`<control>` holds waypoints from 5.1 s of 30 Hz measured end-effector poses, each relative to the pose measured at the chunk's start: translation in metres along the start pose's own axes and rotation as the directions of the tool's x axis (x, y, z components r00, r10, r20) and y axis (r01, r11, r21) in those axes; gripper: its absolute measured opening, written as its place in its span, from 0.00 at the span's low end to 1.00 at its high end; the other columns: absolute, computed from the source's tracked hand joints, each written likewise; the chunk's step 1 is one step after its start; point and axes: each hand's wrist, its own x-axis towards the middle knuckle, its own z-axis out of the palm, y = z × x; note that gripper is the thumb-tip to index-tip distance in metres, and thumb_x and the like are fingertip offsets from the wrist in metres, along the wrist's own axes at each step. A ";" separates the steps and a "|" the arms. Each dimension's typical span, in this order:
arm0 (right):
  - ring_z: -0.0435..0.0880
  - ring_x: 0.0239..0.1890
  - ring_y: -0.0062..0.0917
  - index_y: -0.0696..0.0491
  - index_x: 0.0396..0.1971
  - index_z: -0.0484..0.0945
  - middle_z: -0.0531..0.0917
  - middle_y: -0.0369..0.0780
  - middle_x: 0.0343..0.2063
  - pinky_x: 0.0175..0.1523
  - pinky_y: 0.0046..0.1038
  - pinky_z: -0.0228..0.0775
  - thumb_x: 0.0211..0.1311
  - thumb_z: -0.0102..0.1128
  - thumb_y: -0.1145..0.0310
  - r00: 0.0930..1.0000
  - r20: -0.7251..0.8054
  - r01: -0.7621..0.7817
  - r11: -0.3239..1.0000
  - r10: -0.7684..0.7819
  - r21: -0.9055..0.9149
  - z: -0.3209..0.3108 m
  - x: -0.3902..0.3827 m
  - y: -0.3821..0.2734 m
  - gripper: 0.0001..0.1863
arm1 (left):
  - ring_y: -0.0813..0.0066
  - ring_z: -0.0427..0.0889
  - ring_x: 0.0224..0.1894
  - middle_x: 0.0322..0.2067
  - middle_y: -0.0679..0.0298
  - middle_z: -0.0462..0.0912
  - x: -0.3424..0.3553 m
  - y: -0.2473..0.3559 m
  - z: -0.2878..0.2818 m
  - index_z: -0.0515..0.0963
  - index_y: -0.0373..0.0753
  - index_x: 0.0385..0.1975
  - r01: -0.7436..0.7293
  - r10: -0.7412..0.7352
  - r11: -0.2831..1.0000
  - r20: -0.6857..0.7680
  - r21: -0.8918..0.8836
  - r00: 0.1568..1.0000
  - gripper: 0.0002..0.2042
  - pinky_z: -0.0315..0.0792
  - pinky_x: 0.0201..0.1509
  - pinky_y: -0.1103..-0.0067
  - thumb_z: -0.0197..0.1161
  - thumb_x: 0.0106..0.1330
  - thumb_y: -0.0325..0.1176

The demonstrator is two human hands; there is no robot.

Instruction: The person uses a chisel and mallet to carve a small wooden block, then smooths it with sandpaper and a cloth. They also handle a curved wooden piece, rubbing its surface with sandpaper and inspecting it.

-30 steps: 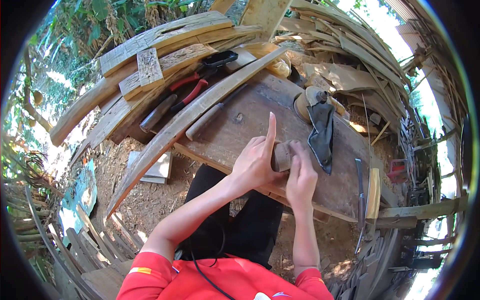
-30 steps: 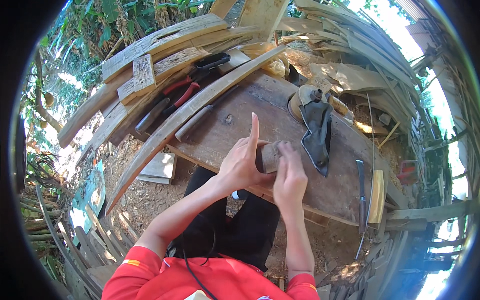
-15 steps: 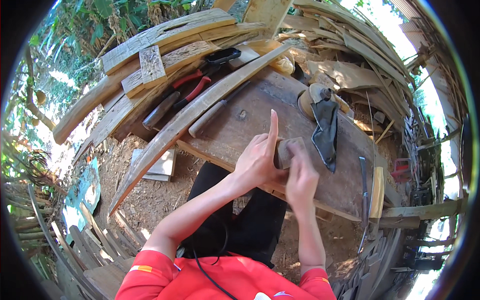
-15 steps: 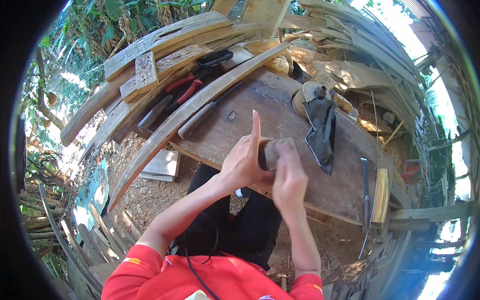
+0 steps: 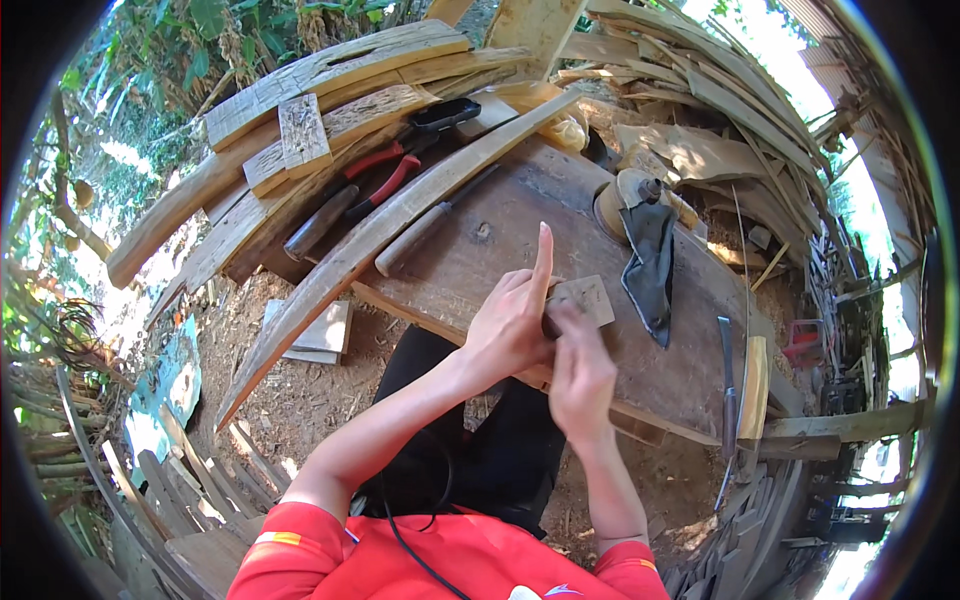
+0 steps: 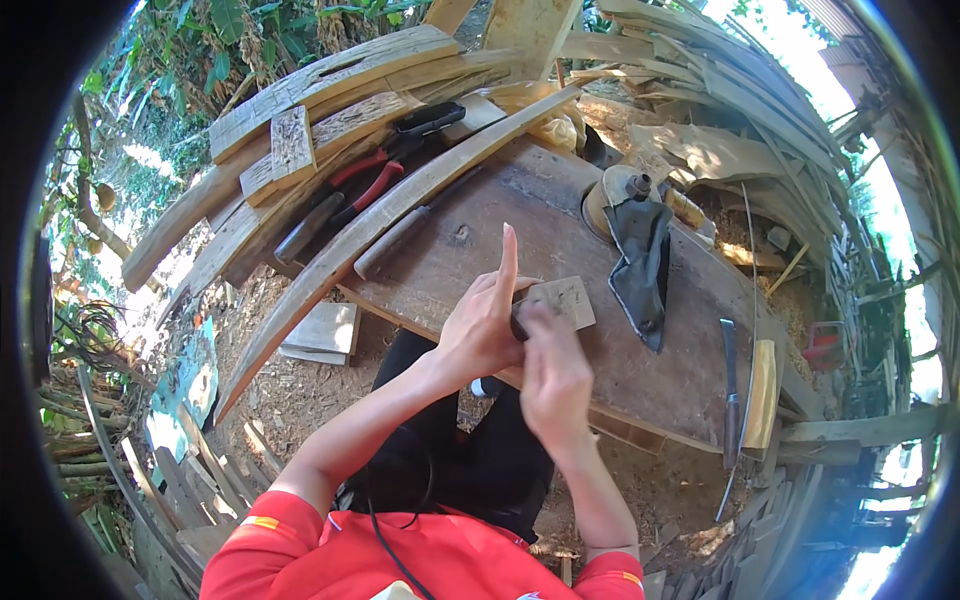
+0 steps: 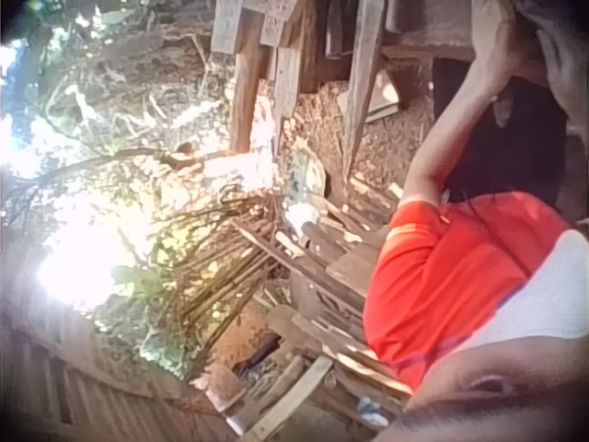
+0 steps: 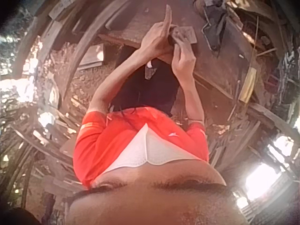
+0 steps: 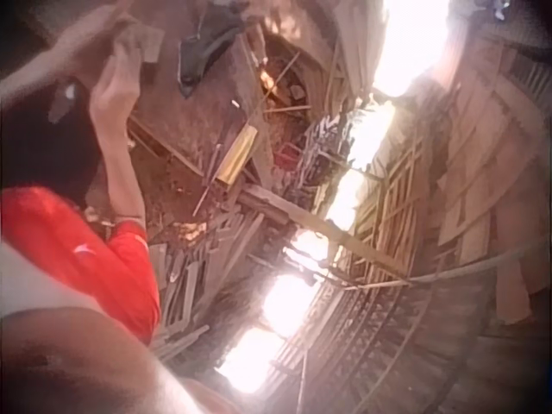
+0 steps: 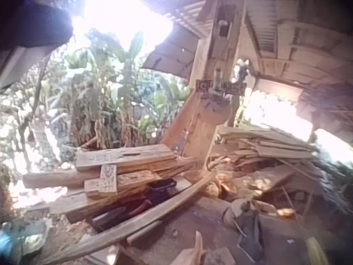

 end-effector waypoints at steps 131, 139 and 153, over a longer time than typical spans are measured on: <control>0.79 0.71 0.45 0.60 0.64 0.80 0.84 0.48 0.64 0.76 0.49 0.66 0.77 0.55 0.75 0.993 -0.105 0.035 0.972 -0.061 -0.232 -0.004 0.002 0.000 0.20 | 0.55 0.90 0.35 0.35 0.50 0.90 -0.005 -0.002 -0.007 0.87 0.34 0.51 0.041 -0.033 0.981 0.045 -0.191 0.998 0.26 0.82 0.42 0.69 0.86 0.52 0.37; 0.80 0.69 0.48 0.61 0.60 0.82 0.85 0.49 0.62 0.75 0.49 0.67 0.76 0.57 0.75 0.996 -0.076 0.044 0.989 -0.055 -0.144 -0.007 0.001 0.000 0.18 | 0.51 0.91 0.38 0.35 0.48 0.89 -0.003 -0.003 -0.007 0.87 0.34 0.48 0.040 -0.030 0.975 0.045 -0.217 0.999 0.22 0.82 0.41 0.67 0.82 0.54 0.35; 0.82 0.67 0.46 0.62 0.61 0.82 0.87 0.50 0.59 0.73 0.44 0.70 0.81 0.50 0.74 0.996 -0.071 -0.068 0.992 0.061 -0.103 -0.014 0.013 0.004 0.18 | 0.47 0.88 0.33 0.29 0.48 0.87 -0.005 -0.001 -0.003 0.87 0.34 0.44 0.033 -0.038 0.971 -0.016 -0.237 0.999 0.20 0.81 0.37 0.64 0.83 0.56 0.40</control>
